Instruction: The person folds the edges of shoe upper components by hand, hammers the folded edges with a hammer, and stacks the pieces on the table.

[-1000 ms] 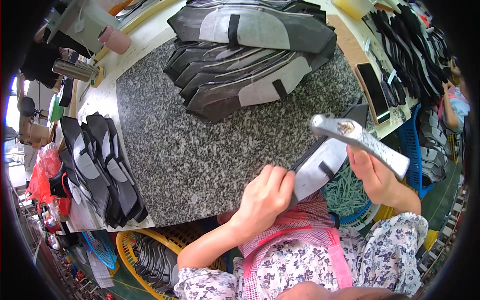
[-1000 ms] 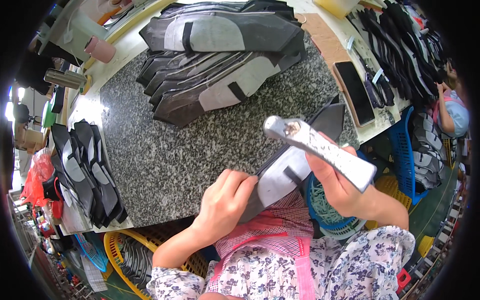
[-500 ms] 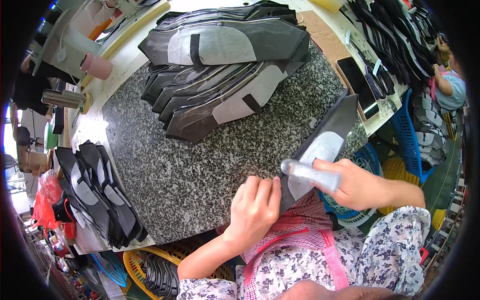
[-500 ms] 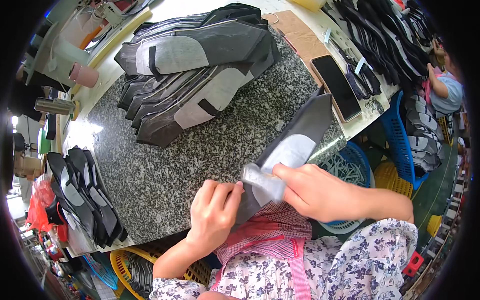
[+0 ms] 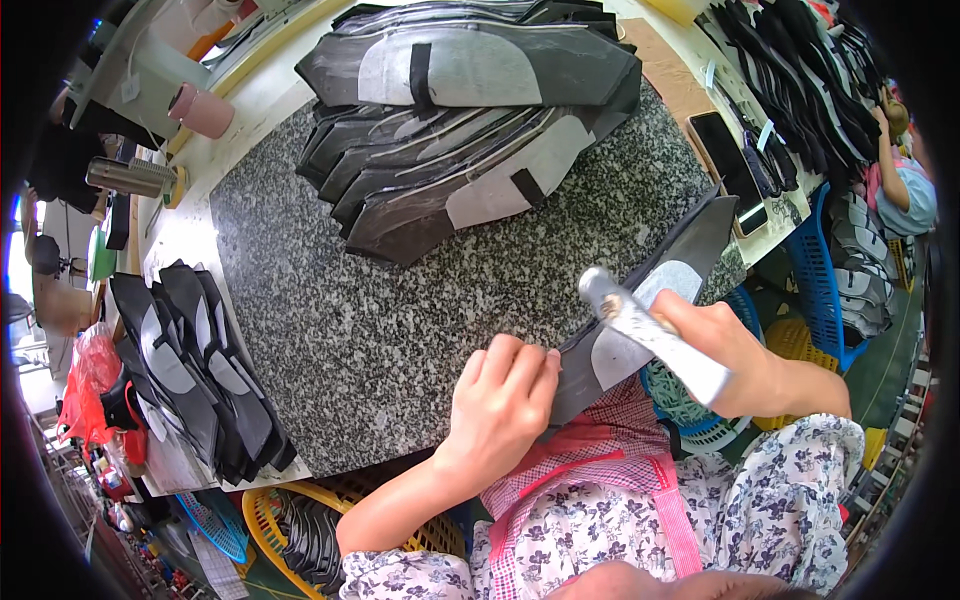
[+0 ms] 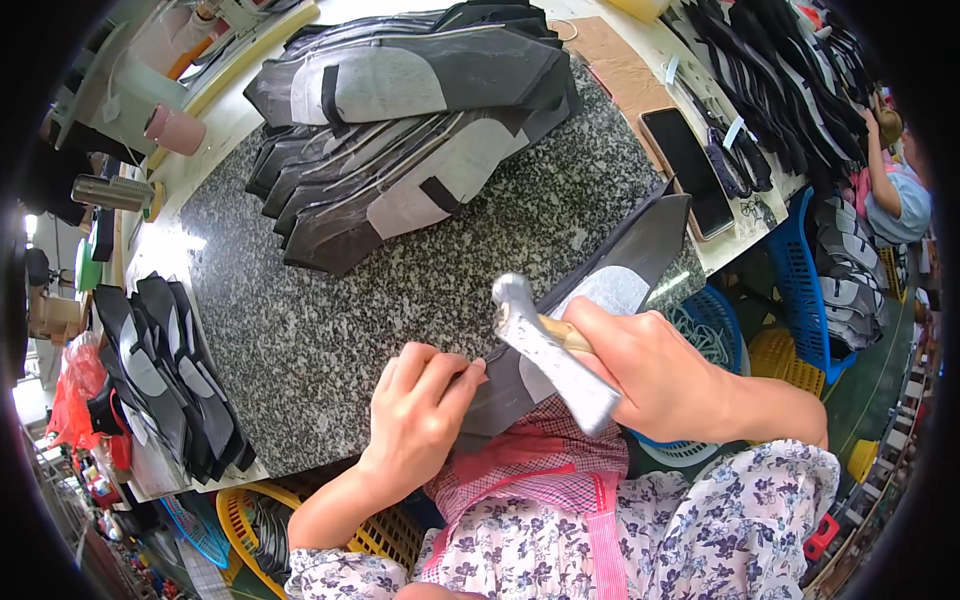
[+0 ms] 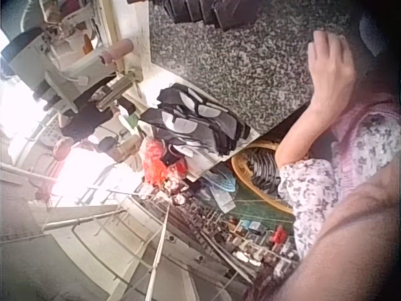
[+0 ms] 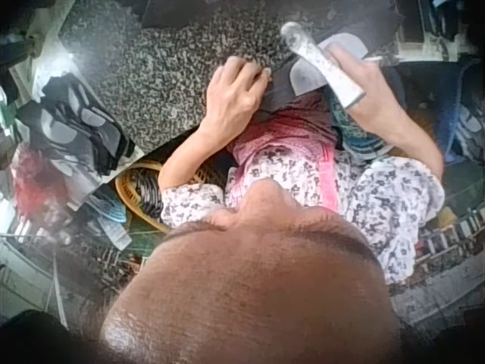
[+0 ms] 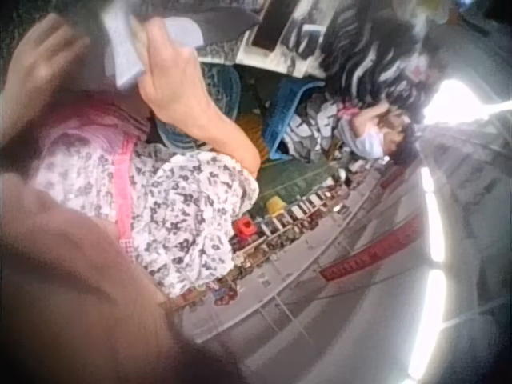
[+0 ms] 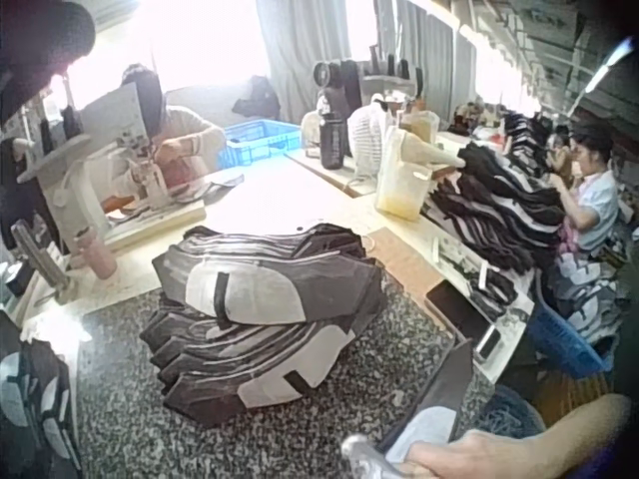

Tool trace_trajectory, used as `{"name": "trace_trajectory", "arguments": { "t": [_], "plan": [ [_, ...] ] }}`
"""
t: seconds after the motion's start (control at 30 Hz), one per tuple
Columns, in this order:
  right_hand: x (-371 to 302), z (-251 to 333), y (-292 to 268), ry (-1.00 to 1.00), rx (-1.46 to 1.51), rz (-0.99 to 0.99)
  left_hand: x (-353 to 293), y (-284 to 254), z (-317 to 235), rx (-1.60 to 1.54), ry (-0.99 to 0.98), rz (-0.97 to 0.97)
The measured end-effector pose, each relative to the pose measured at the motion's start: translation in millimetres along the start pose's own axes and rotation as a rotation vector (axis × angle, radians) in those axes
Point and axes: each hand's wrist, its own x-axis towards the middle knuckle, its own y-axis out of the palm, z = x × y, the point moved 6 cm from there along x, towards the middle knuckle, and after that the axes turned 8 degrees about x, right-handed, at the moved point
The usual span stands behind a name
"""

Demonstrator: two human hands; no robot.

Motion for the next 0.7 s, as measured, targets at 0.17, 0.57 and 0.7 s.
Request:
{"name": "trace_trajectory", "arguments": {
  "t": [0.17, 0.57, 0.7],
  "plan": [
    [-3.2, -14.6, 30.9, -0.041, -0.046, 0.168, -1.7, 0.3, 19.6, -0.126, -0.087, -0.046],
    [3.3, -2.8, 33.1, 0.013, -0.124, 0.237, -21.4, -1.2, 14.3, 0.102, 0.061, -0.08],
    [7.6, 8.1, 21.9, -0.087, 0.003, 0.012, -22.2, 0.0, 20.3, 0.016, -0.017, -0.171]
  ]
}}
